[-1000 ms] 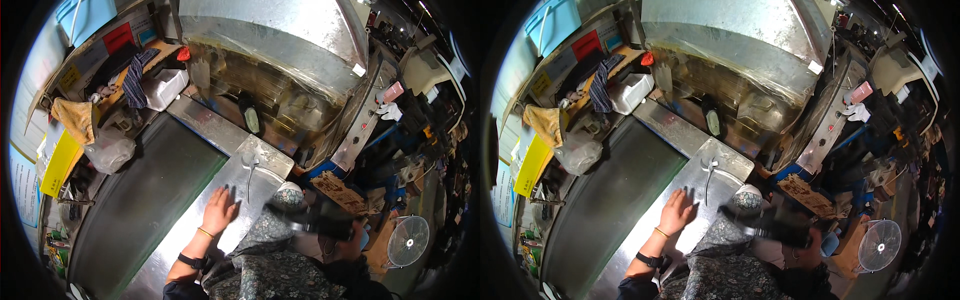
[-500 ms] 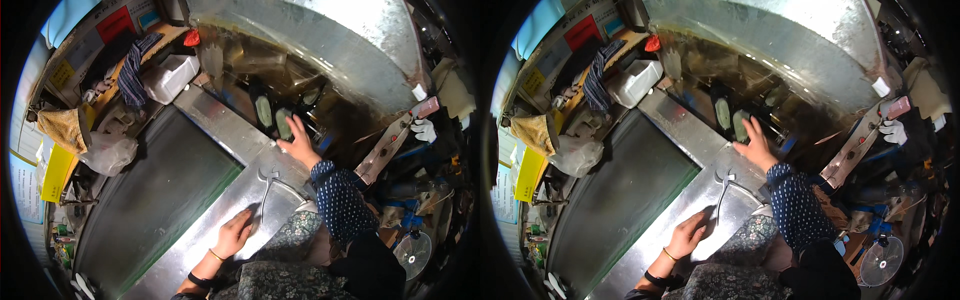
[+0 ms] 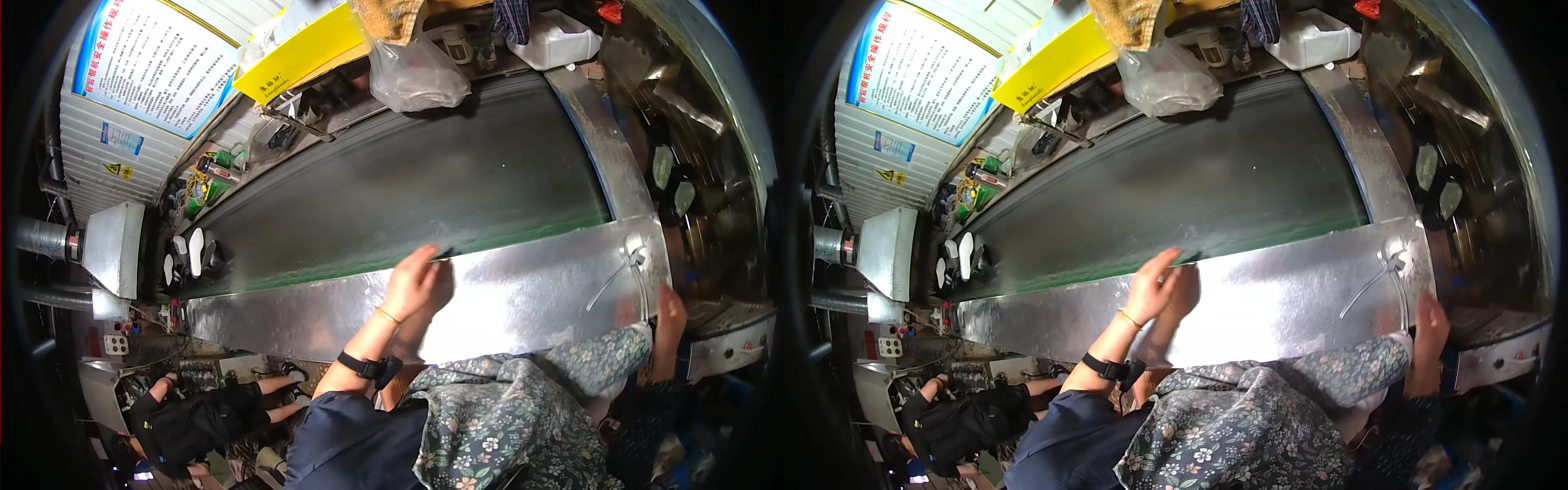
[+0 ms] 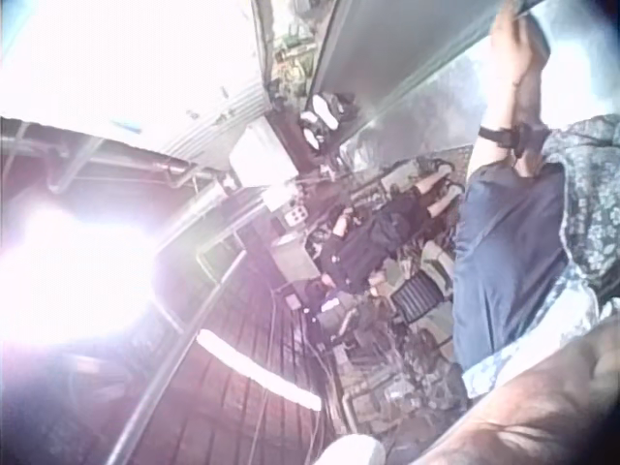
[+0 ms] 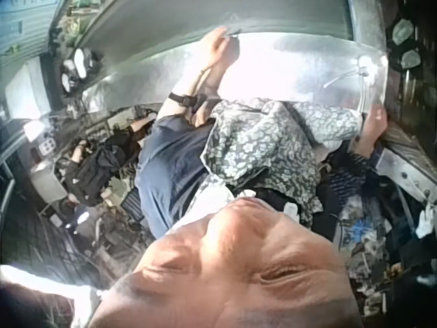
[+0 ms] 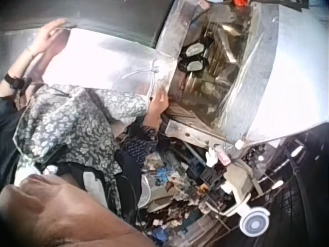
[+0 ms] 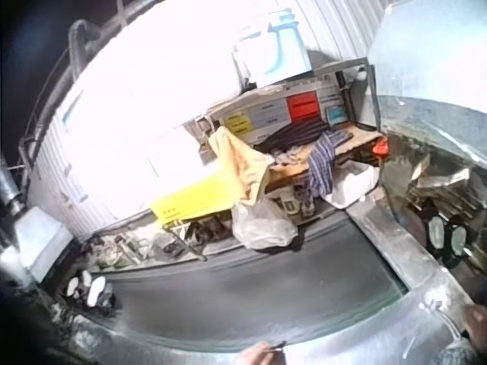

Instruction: Operating an industrial lasting machine to assemble and shape shoes.

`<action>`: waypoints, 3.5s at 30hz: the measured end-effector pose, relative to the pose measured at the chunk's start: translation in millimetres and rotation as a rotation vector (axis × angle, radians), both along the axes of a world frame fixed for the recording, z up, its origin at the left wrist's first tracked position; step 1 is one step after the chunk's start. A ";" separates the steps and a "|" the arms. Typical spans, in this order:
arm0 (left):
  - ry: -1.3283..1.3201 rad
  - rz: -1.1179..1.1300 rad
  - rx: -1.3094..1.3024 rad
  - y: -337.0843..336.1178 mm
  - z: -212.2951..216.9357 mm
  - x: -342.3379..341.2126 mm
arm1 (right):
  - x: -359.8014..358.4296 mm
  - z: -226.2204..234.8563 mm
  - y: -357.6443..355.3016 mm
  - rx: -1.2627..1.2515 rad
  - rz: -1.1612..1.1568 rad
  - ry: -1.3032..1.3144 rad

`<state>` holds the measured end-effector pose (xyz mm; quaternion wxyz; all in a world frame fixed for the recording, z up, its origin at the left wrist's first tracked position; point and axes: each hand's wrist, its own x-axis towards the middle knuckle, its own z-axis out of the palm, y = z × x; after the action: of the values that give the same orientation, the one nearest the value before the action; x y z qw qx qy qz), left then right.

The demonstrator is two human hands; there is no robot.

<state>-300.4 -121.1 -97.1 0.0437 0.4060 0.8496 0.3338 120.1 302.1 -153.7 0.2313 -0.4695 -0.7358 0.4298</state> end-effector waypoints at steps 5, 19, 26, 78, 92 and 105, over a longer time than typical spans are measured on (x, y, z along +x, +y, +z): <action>-1.293 0.270 1.003 11.2 40.1 1.6 | -72.3 93.6 -184.7 -0.166 0.146 0.199; -1.824 -0.821 1.099 143.8 167.1 193.0 | -111.2 160.5 -335.7 -0.402 0.417 0.723; -1.475 -0.597 0.935 164.4 134.9 225.8 | -82.9 141.3 -348.9 -0.304 0.314 0.519; 0.203 -2.426 -0.909 180.5 -171.2 479.9 | 169.2 127.5 -354.8 0.864 -0.778 -0.178; 0.256 -2.406 -0.604 188.9 -103.2 549.6 | 177.4 103.9 -340.8 0.867 -0.701 -0.100; -0.119 -1.258 -0.016 142.3 43.3 264.2 | 116.5 139.5 -315.3 0.665 -0.489 -0.225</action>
<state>-36.2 21.2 -53.8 0.2818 0.8083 0.4469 0.2600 236.5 -13.3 -14.3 0.3835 -0.5738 -0.7221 0.0478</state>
